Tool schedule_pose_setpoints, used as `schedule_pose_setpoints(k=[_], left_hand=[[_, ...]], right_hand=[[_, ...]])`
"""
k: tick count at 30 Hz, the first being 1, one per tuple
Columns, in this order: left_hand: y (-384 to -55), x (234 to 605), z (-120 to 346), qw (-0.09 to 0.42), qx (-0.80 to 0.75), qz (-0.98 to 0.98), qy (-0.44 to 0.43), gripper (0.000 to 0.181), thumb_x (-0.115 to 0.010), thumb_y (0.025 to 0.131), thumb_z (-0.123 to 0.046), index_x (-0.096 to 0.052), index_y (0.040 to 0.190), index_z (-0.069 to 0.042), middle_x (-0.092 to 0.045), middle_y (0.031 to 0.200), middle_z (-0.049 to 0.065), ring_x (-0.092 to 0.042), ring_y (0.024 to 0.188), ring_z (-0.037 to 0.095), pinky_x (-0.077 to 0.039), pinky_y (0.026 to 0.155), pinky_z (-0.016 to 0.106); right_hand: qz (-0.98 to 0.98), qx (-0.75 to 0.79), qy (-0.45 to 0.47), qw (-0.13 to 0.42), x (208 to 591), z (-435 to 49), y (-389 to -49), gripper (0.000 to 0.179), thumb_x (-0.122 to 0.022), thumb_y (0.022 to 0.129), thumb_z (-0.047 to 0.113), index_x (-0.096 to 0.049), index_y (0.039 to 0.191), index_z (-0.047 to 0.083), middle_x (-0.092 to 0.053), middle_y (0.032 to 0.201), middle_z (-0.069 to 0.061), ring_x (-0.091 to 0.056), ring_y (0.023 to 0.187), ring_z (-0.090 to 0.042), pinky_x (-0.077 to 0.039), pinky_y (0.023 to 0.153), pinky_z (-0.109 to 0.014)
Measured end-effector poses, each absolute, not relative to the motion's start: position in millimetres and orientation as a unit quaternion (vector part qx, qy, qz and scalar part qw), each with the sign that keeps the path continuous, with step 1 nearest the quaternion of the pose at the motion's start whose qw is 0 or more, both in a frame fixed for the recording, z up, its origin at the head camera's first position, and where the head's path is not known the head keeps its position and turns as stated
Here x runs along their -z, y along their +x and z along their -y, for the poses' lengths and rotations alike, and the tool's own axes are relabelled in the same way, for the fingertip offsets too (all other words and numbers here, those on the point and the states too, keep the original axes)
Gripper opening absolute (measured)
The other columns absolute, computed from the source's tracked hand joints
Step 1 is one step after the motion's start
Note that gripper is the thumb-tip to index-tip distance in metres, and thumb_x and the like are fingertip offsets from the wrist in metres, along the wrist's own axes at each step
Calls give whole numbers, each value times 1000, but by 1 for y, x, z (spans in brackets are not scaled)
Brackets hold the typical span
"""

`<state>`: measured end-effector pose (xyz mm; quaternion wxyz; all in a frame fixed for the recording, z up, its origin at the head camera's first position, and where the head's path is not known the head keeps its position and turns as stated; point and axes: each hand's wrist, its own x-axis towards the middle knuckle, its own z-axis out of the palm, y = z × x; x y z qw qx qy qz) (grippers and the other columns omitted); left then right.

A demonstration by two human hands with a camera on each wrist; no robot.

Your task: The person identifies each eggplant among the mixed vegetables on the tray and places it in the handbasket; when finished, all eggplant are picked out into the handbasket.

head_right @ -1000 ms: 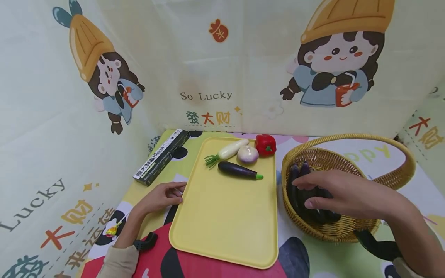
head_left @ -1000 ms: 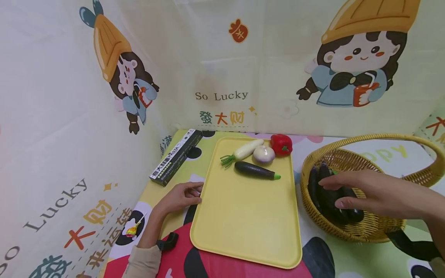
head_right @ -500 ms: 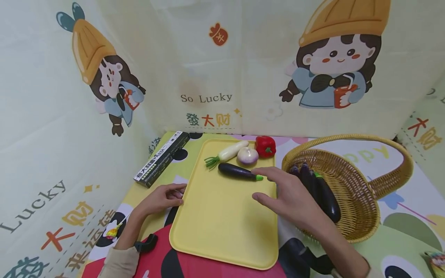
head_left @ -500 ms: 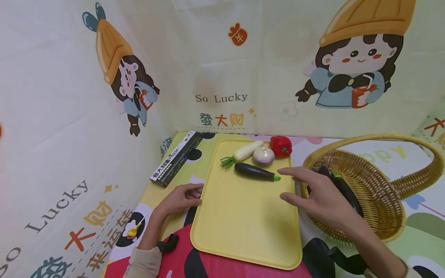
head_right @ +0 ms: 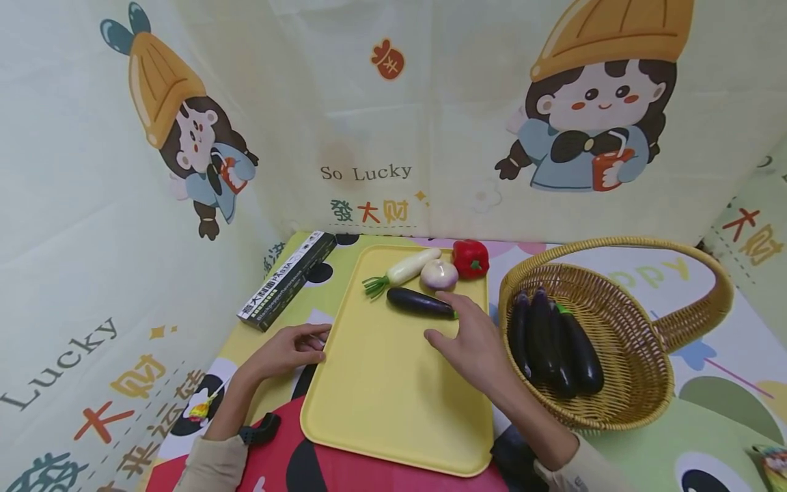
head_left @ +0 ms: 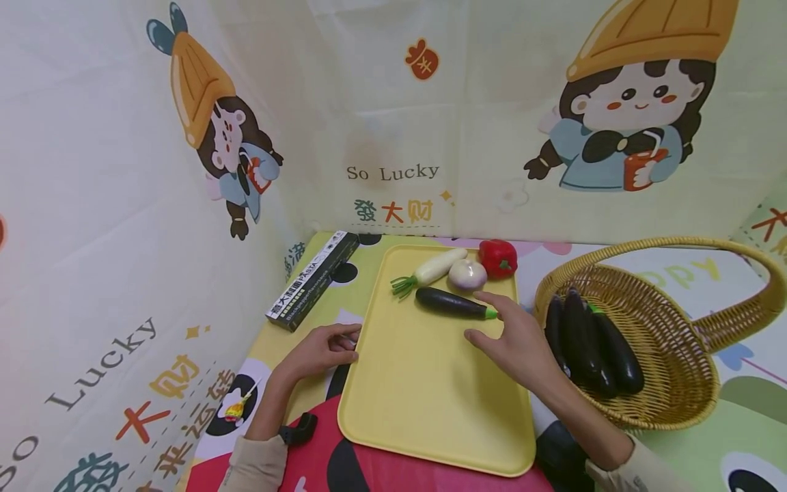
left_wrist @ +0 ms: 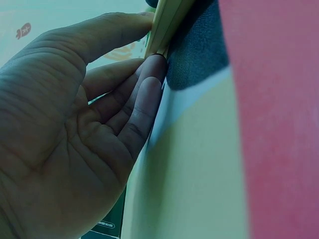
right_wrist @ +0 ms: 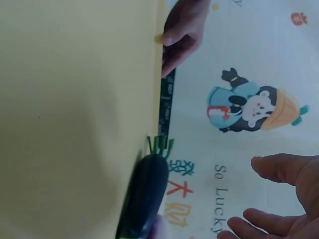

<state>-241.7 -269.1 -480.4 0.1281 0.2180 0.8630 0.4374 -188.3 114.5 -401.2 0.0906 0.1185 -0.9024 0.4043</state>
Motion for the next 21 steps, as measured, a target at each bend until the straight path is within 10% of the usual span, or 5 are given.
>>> schedule_pose_setpoints(k=[21], left_hand=[[-230, 454, 259, 140, -441, -859, 220, 55, -73, 88, -4, -52, 137, 9, -64, 115, 20, -64, 98, 33, -53, 83, 35]], right_hand=[[895, -436, 53, 72, 438, -107, -226, 58, -75, 86, 18, -55, 137, -2, -53, 137, -23, -47, 127, -39, -39, 98, -56]])
